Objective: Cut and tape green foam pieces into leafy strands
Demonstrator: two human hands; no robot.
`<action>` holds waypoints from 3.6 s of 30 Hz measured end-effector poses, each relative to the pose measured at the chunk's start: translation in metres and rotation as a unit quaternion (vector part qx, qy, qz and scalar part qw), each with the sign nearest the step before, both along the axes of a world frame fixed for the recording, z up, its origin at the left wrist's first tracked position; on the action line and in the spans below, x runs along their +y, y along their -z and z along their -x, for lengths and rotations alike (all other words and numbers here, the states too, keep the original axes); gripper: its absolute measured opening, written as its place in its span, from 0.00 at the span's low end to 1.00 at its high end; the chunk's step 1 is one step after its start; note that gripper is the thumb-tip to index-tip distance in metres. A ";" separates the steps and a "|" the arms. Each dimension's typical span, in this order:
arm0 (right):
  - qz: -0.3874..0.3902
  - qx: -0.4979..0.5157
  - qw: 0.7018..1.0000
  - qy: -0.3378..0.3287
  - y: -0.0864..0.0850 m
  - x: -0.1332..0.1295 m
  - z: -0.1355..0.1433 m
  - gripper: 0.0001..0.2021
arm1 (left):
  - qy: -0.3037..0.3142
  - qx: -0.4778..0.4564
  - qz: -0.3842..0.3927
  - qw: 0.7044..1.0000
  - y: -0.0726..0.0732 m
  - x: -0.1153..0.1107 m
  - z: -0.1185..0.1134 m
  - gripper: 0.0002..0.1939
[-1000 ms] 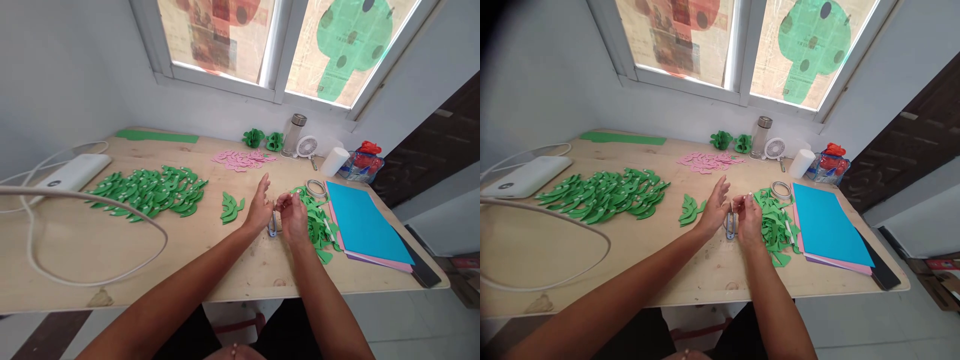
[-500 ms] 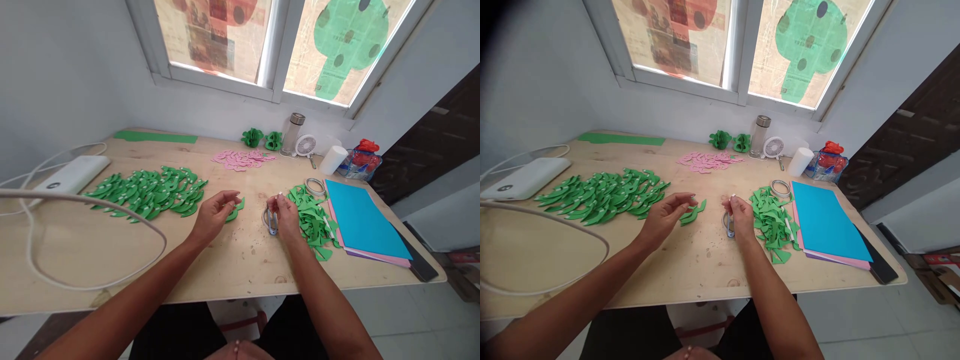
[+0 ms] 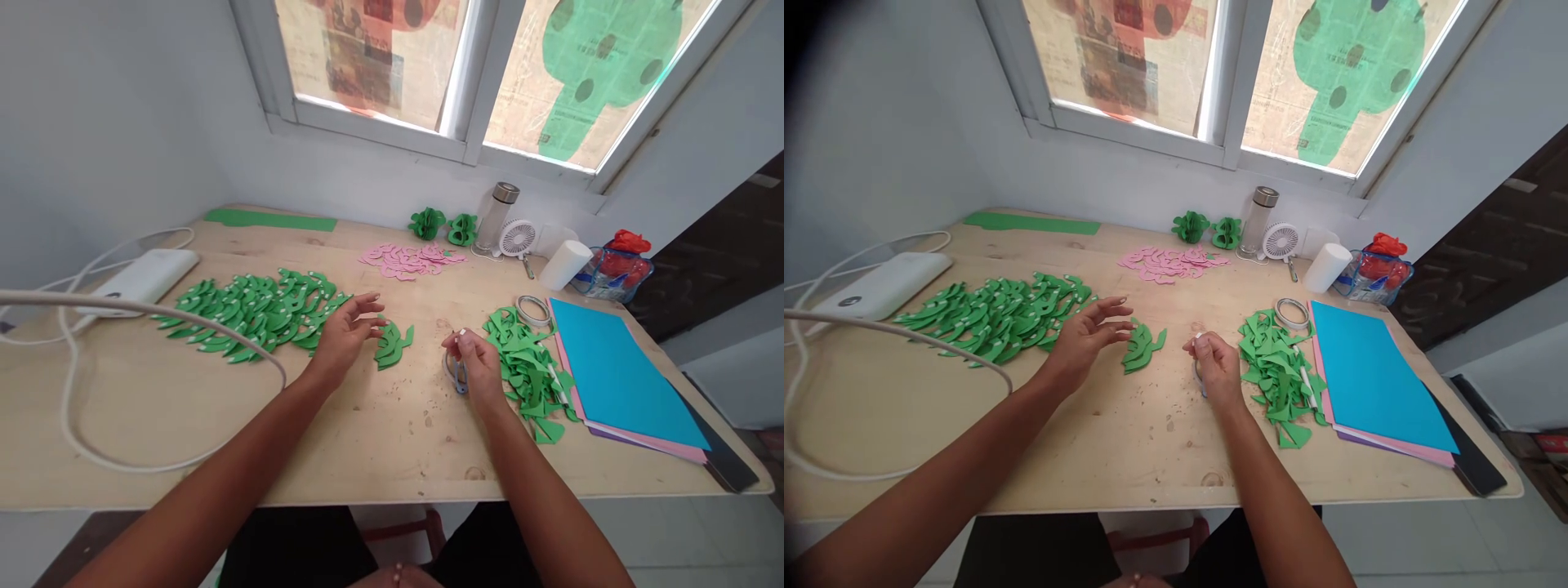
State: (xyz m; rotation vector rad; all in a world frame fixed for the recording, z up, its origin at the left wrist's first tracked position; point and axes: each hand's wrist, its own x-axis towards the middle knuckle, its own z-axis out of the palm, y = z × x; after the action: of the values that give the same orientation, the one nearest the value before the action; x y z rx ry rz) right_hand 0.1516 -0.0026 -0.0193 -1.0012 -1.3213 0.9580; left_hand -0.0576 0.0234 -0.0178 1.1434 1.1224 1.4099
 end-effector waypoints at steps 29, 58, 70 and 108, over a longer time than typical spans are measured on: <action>-0.019 -0.097 0.994 -0.041 -0.004 -0.007 0.006 0.17 | 0.000 0.241 -0.131 0.962 0.036 0.040 -0.006 0.42; 0.171 0.103 0.976 -0.086 -0.028 0.000 0.039 0.14 | -0.055 0.008 -0.016 0.998 0.035 0.029 -0.012 0.37; 0.283 0.178 0.941 -0.050 -0.025 0.030 0.080 0.15 | -0.072 0.053 -0.006 0.996 0.039 0.021 -0.016 0.36; 0.162 0.160 0.972 -0.054 0.014 0.033 0.090 0.24 | -0.119 -0.058 -0.008 0.991 0.033 0.025 -0.016 0.36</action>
State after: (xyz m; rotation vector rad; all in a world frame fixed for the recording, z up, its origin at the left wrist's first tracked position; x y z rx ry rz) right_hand 0.0617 0.0306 -0.0335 -0.9731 -0.9749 1.3889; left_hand -0.0421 0.0489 -0.0508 0.9475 1.1955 1.6502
